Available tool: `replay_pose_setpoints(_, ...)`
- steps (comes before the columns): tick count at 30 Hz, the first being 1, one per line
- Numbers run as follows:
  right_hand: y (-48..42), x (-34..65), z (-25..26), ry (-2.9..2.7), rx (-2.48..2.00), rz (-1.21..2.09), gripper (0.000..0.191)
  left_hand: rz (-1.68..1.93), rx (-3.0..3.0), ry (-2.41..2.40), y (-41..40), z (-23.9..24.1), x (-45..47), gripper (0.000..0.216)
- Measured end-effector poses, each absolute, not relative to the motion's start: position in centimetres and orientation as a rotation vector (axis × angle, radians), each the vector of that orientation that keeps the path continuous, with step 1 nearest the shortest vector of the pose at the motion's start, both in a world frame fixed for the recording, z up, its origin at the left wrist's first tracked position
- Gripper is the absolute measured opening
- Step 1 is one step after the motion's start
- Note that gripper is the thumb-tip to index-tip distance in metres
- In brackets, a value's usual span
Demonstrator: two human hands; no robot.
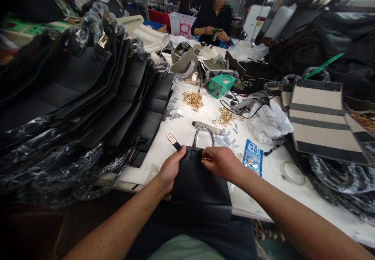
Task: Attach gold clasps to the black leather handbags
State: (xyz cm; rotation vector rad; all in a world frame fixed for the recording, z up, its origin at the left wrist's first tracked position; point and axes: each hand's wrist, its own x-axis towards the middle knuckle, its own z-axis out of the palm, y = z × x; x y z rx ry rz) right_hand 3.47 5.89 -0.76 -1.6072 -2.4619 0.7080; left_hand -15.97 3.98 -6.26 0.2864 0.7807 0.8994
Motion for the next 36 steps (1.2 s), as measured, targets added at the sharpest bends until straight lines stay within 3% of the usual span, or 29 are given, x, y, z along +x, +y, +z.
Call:
replay_pose_setpoints(3,5.9,3.9,-0.5,-2.34,-1.505,0.913,0.012,0.895,0.316,0.783,3.9,-6.3,-16.0,0.05)
replay_pose_setpoints(11,4.3,4.1,-1.6,-2.224,-1.51,0.655,0.011,0.981,0.43,0.858,3.7,-6.2,-15.9,0.046)
replay_pose_setpoints(21,4.1,3.2,-1.4,-2.498,-1.509,0.42,0.014,0.981,0.397,0.908,3.5,-5.5,-15.9,0.043)
replay_pose_setpoints(25,4.2,2.6,-0.8,-2.406,-1.56,0.496,0.006,1.004,0.482,0.858,4.2,-6.2,-15.9,0.051)
replay_pose_setpoints(31,3.4,2.7,-1.3,-2.198,-1.569,0.584,0.014,1.035,0.909,0.943,4.7,-6.5,-16.1,0.058)
replay_pose_setpoints(36,3.2,3.5,-3.2,-2.121,-1.498,0.662,0.014,0.988,0.886,0.955,4.7,-7.1,-15.8,0.062)
